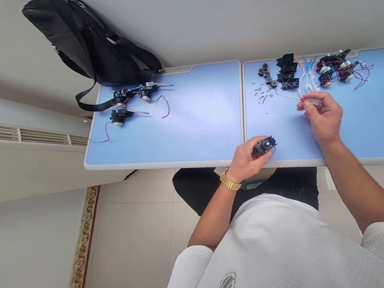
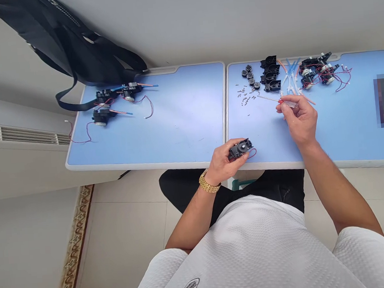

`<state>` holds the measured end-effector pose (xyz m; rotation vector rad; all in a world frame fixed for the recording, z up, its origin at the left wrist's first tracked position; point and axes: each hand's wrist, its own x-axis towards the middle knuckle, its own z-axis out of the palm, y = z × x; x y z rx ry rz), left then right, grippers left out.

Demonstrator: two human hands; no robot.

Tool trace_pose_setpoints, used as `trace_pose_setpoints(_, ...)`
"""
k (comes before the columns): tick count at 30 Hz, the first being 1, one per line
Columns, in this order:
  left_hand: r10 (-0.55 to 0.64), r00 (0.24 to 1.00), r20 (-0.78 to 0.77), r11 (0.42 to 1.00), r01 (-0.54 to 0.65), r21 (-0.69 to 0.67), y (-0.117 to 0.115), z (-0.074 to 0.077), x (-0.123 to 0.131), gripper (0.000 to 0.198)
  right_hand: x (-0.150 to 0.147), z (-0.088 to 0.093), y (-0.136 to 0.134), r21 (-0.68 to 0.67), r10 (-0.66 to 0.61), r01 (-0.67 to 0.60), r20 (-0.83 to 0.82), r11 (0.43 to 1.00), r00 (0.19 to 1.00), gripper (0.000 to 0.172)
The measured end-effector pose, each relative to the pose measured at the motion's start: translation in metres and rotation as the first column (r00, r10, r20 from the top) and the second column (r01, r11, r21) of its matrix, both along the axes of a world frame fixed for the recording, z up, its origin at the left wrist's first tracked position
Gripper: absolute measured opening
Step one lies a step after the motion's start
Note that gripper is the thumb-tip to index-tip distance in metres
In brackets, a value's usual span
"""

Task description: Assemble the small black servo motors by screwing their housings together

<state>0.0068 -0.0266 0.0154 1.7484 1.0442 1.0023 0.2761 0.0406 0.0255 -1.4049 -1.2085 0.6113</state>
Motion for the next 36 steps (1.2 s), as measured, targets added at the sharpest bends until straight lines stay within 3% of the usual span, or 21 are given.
trace_pose_setpoints(7,0.025,0.998,0.060,0.999,-0.024,-0.028,0.000,-0.001,0.001,0.034,0.007,-0.005,0.025,0.001,-0.001,0.001,0.076,1.000,0.997,0.015)
trace_pose_setpoints(18,0.063,0.990,0.129,0.996,-0.054,-0.073,0.000,0.001,-0.001,0.035,0.008,-0.007,0.019,-0.003,0.001,-0.001,0.052,1.000,0.999,0.015)
trace_pose_setpoints(36,0.051,0.993,0.104,0.999,-0.052,0.004,0.000,-0.002,0.000,0.028,0.013,-0.017,0.024,-0.028,0.029,-0.028,0.050,0.999,0.998,0.020)
